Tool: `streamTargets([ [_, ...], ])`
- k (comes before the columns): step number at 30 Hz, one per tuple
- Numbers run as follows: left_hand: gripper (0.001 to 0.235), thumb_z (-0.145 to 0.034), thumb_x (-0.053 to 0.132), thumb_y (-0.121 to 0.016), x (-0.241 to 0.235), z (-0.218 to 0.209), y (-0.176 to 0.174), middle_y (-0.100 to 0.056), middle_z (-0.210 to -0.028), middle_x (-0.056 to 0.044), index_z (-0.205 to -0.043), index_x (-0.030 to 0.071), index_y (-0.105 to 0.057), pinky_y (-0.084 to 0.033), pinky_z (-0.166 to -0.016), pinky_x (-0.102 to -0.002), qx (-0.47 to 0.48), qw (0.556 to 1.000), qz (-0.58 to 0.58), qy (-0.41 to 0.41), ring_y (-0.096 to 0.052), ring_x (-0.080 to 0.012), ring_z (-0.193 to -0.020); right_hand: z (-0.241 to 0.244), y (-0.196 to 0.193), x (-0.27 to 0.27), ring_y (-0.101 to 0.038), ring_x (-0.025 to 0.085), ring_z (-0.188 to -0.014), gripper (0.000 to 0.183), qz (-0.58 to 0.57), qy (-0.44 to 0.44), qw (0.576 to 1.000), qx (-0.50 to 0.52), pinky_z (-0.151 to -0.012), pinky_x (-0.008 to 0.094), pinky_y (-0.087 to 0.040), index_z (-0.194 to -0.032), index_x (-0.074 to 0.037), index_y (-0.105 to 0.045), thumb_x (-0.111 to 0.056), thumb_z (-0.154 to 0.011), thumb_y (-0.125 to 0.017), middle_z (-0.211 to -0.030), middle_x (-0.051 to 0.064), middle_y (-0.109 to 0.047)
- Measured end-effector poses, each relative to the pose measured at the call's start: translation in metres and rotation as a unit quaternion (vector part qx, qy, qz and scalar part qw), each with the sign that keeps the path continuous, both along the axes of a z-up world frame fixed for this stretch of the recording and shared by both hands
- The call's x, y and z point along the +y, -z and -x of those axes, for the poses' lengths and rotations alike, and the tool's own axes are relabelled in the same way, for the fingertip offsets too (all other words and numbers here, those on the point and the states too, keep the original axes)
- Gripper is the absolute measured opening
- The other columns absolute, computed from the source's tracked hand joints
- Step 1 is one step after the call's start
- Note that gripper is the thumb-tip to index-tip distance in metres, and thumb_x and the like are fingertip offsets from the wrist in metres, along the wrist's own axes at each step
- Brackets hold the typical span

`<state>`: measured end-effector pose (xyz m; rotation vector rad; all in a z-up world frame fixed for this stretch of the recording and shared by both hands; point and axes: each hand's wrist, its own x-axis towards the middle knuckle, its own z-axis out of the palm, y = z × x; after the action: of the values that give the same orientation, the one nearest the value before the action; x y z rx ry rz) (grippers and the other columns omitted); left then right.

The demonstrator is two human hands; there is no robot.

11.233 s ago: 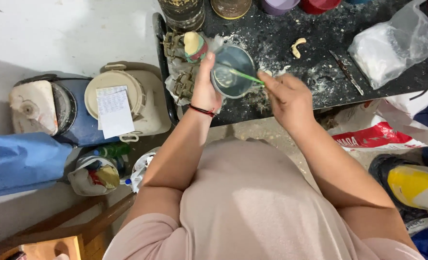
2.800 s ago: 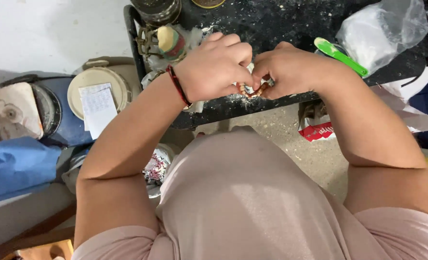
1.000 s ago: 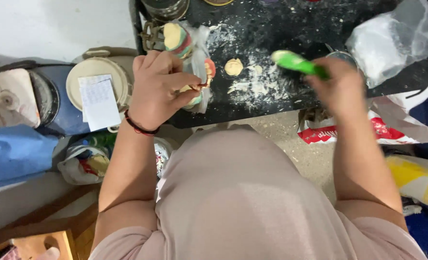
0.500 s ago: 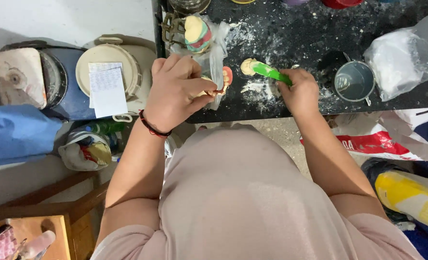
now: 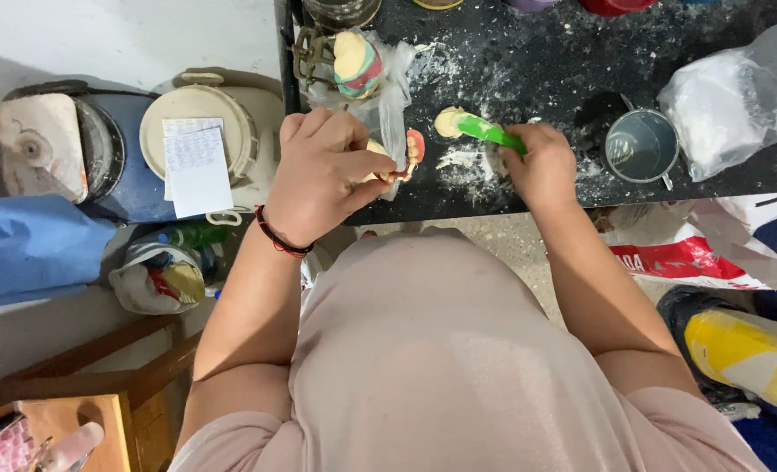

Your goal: The person uses a green spatula to spread a yellowish dough-like substance onto a small, curved object held in their left hand. They then scrape the remaining substance from a small metal cup onto the table and continue to spread it on the object.

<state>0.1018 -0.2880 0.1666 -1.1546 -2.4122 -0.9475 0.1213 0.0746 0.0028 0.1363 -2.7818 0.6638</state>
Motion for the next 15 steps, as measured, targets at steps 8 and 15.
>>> streamTargets([
  [8, 0.026, -0.076, 0.018, -0.096, 0.003, -0.001, -0.001, -0.045, -0.090, 0.003, -0.090, 0.029, -0.077, -0.033, -0.087, -0.039, 0.001, 1.000, 0.004, 0.000, -0.046, -0.0223, -0.084, -0.003, 0.006, 0.010, -0.069, 0.042, -0.096, 0.031, 0.035, -0.007, 0.999, 0.002, -0.072, 0.044, -0.063, -0.119, -0.002, -0.077, -0.004, -0.090, -0.087, -0.099, 0.018, -0.071],
  [15, 0.025, -0.077, 0.016, -0.095, 0.004, -0.002, -0.002, -0.046, -0.091, 0.003, -0.090, 0.027, -0.077, -0.032, -0.087, -0.039, 0.005, 1.000, 0.008, 0.007, -0.047, -0.0214, -0.086, -0.001, 0.010, 0.010, -0.069, 0.043, -0.098, 0.031, 0.056, -0.005, 0.998, 0.005, -0.073, 0.045, -0.064, -0.119, 0.000, -0.076, -0.004, -0.090, -0.088, -0.101, 0.019, -0.071],
])
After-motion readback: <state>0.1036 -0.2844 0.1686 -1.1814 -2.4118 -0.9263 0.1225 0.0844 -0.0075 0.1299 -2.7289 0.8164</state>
